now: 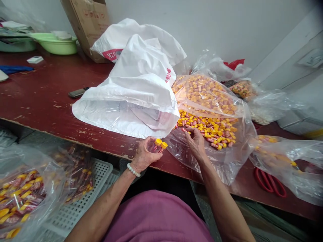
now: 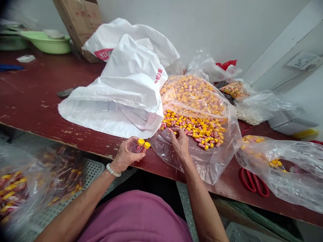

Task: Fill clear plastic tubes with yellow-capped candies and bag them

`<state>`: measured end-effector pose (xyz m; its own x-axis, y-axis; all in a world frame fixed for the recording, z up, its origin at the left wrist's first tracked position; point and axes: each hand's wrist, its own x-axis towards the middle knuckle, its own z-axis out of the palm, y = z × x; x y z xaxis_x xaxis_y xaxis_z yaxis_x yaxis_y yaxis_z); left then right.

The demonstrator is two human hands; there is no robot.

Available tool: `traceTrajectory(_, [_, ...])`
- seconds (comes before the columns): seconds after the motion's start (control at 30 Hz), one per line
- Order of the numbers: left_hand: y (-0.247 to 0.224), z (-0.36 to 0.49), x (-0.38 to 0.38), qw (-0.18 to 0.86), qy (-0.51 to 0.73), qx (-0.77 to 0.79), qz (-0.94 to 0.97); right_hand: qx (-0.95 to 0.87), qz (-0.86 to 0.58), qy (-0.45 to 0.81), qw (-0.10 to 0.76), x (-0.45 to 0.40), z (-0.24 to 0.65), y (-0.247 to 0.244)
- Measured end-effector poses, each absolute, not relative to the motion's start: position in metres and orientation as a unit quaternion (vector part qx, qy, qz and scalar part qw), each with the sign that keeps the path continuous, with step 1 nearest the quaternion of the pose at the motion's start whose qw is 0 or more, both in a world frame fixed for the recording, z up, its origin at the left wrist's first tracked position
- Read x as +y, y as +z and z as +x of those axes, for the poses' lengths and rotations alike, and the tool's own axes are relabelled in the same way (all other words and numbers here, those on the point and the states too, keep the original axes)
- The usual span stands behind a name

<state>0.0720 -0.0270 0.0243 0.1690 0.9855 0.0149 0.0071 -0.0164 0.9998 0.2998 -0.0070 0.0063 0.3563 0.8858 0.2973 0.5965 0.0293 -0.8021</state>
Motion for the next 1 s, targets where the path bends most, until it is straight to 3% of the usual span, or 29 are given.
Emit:
traceTrajectory(0.17, [0.023,0.066,-0.031,0.595,0.438,0.466,0.486,-0.534,-0.717,0.125,0.430,-0.003,0.308,-0.005])
traceTrajectory(0.37, [0.027,0.054,-0.035,0.585,0.439,0.496,0.469,-0.531,-0.579,0.267,0.558,-0.031,0.260,0.036])
traceTrajectory(0.47, [0.031,0.055,-0.035,0.528,0.456,0.483,0.529,-0.649,-0.484,0.300,0.504,-0.052,0.222,0.065])
traceTrajectory(0.63, [0.038,0.058,-0.036,0.458,0.474,0.447,0.605,-0.771,-0.415,0.215,0.432,-0.060,0.199,0.080])
traceTrajectory(0.77, [0.035,0.057,-0.037,0.460,0.477,0.455,0.595,-0.764,-0.454,0.164,0.428,-0.061,0.207,0.079])
traceTrajectory(0.93, [0.029,0.056,-0.036,0.481,0.459,0.455,0.593,-0.825,-0.454,0.109,0.320,-0.075,0.202,0.070])
traceTrajectory(1.0, [0.027,0.057,-0.035,0.496,0.455,0.461,0.578,-0.827,-0.446,0.127,0.318,-0.074,0.204,0.065])
